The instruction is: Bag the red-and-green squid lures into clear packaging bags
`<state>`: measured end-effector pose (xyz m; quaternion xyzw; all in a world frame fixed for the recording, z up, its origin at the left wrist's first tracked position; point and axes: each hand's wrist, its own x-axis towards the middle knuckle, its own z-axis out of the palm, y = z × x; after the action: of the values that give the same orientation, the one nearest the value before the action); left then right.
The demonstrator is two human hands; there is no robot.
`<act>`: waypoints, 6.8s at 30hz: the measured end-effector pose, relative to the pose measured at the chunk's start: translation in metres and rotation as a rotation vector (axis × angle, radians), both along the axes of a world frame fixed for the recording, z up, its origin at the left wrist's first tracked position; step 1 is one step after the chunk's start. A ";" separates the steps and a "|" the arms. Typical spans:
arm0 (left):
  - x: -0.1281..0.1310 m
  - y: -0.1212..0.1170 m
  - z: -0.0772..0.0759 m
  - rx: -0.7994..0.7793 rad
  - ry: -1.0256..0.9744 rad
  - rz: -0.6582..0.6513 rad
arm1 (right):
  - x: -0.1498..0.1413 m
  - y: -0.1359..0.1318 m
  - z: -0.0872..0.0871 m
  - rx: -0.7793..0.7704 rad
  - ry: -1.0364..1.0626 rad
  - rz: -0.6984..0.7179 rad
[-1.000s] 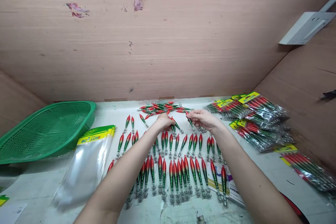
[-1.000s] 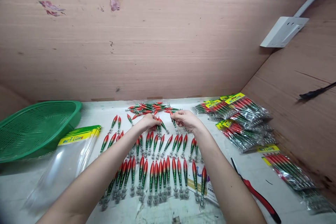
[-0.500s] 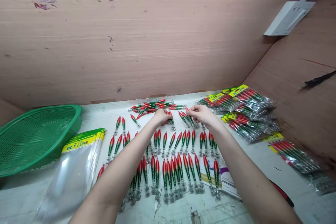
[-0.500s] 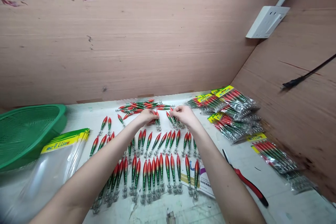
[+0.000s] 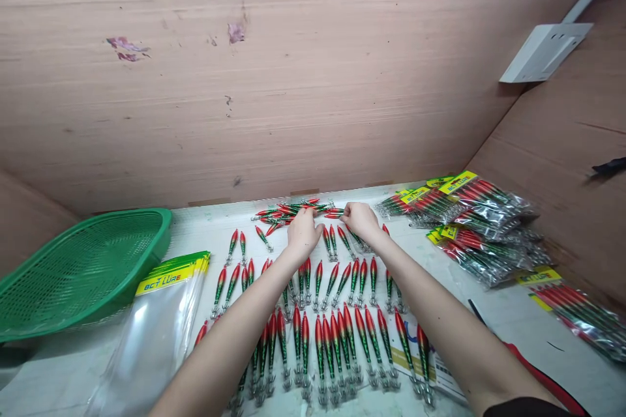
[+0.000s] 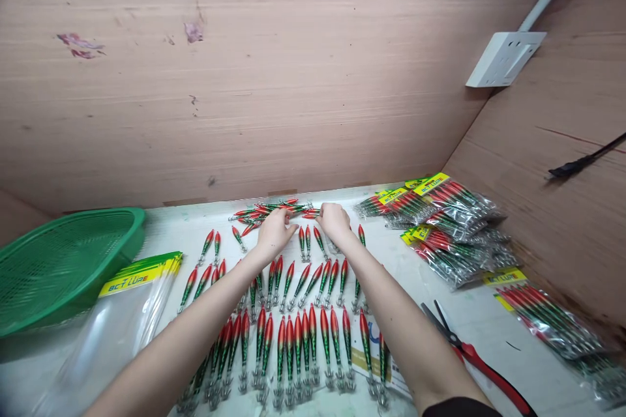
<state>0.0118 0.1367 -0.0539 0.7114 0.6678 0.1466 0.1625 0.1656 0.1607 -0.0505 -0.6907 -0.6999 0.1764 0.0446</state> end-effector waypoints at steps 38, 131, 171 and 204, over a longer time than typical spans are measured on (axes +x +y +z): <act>0.002 0.035 0.021 0.152 0.453 -0.071 | 0.004 0.035 0.009 0.313 -0.336 0.483; -0.177 -0.123 0.068 -0.389 -1.054 0.163 | -0.062 -0.077 0.010 -0.253 0.512 -0.070; -0.056 -0.132 0.049 -0.815 -0.903 -0.272 | 0.074 -0.139 0.030 -0.159 0.517 -0.175; -0.197 -0.101 0.013 -0.473 -0.051 0.359 | -0.052 -0.076 0.002 -0.353 0.558 -0.081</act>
<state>-0.1853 0.0356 -0.0413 0.5206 0.7942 0.0312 0.3118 0.1134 0.0843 -0.0487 -0.6402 -0.5912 0.4754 0.1209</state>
